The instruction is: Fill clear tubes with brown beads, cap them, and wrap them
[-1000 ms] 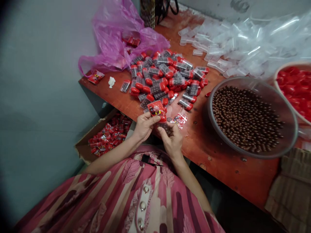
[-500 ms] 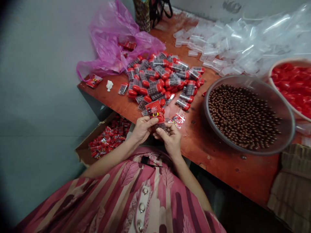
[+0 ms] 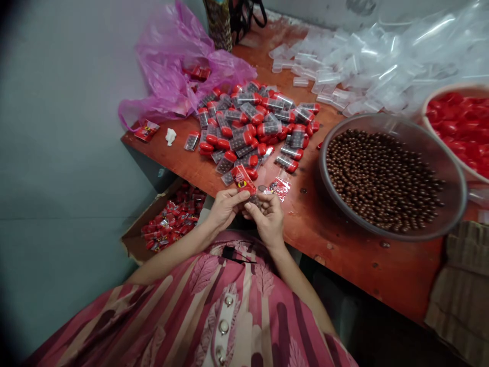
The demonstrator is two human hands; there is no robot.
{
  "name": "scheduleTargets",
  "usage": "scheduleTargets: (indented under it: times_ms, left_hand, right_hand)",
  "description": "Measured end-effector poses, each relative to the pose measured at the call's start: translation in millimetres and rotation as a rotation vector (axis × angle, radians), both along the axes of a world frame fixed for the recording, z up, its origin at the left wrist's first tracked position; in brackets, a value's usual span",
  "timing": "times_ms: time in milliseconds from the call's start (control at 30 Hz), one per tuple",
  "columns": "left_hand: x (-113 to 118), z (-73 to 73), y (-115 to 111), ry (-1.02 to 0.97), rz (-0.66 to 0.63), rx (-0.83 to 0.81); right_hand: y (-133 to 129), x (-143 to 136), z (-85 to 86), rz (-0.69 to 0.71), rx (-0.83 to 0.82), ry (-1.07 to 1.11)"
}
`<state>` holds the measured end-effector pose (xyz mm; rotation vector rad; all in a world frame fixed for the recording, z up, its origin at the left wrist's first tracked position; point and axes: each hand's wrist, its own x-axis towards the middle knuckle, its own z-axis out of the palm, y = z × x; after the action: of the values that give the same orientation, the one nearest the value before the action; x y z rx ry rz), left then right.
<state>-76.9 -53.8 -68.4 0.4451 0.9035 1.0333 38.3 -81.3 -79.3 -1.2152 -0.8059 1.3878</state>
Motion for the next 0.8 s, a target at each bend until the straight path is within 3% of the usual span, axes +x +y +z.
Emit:
scheduleTargets:
  times_ms: [133,267,467,667,800]
  left_hand:
    - [2,0.1,-1,-0.075,0.044,-0.011]
    - [4,-3.7,-3,-0.013,0.025,-0.005]
    - [4,-1.8,-5,0.012,0.006,-0.004]
    - [6,-0.1,-2,-0.013,0.099,-0.051]
    - [4,-4.9,-4,-0.031,0.018,-0.02]
  right_hand:
    - [-1,1,0.3,-0.003,0.039,-0.076]
    - [-2,2,-3.4,-0.054,0.075,-0.14]
    - [0,3,-4.9,-0.006,0.009,-0.006]
    - [-6,1,-12.2,-0.064,0.125,-0.347]
    - [-6,1,-8.7,-0.018,0.055,-0.177]
